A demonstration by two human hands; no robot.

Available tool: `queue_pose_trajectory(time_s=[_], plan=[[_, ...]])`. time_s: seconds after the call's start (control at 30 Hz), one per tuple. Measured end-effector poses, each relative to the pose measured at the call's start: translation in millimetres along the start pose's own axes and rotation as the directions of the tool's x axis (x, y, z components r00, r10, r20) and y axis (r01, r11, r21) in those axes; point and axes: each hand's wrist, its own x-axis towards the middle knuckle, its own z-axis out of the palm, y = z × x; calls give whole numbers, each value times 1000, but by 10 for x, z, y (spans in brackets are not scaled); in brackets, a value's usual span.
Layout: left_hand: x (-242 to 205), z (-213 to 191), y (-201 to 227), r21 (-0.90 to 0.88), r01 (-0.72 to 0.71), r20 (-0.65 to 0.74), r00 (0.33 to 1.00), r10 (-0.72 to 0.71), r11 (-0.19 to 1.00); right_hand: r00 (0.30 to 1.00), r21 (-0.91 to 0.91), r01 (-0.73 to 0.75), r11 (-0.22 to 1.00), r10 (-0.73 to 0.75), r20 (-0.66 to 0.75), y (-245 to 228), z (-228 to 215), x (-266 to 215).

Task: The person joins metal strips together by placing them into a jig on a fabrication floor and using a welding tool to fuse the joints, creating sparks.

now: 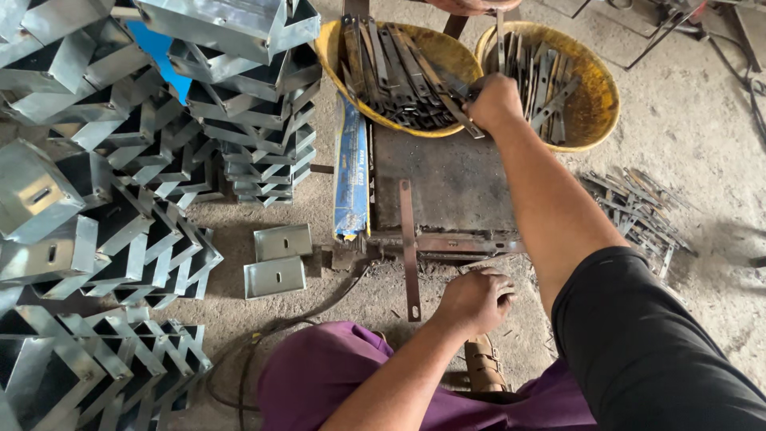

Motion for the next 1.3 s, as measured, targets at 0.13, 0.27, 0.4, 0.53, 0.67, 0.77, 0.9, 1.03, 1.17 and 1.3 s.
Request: queue_pose_trajectory(time_s=[0.13,0.27,0.4,0.53,0.67,0.77,0.9,1.03,1.17,1.3], plan=[[27,-12,-31,6,-6,-16,1000,6,1000,995,15,-51,999,52,-87,59,53,18],[35,-13,-54,10,-51,-102,993,52,999,1000,-183,8,983,-12,-21,72,-37,113],[-1,-128,26,15,73,77,994,-74,997,995,-6,-58,998,58,-82,144,-232,-37],[-7,-124,42,5,90,83,992,-90,996,989,-144,134,980,-142,-45,262,-252,-117],[57,-7,-21,10,54,18,998,-54,999,945,-256,298,919,-323,-59,439,-63,-91],[51,25,-18,18,47,13,999,-47,999,877,-300,416,858,-466,-115,488,-131,-181],[12,-108,71,31,77,51,996,-79,997,971,-78,-119,990,133,200,200,-519,-438],[-41,-237,146,-40,90,20,996,-89,995,990,110,61,992,-46,-137,274,-871,-1056],[13,-131,35,-481,384,183,923,-338,788,974,131,-92,987,117,-193,615,-925,-2046],[291,369,-304,-632,-160,-358,928,-103,758,949,632,-138,763,285,-137,818,-417,-3426]])
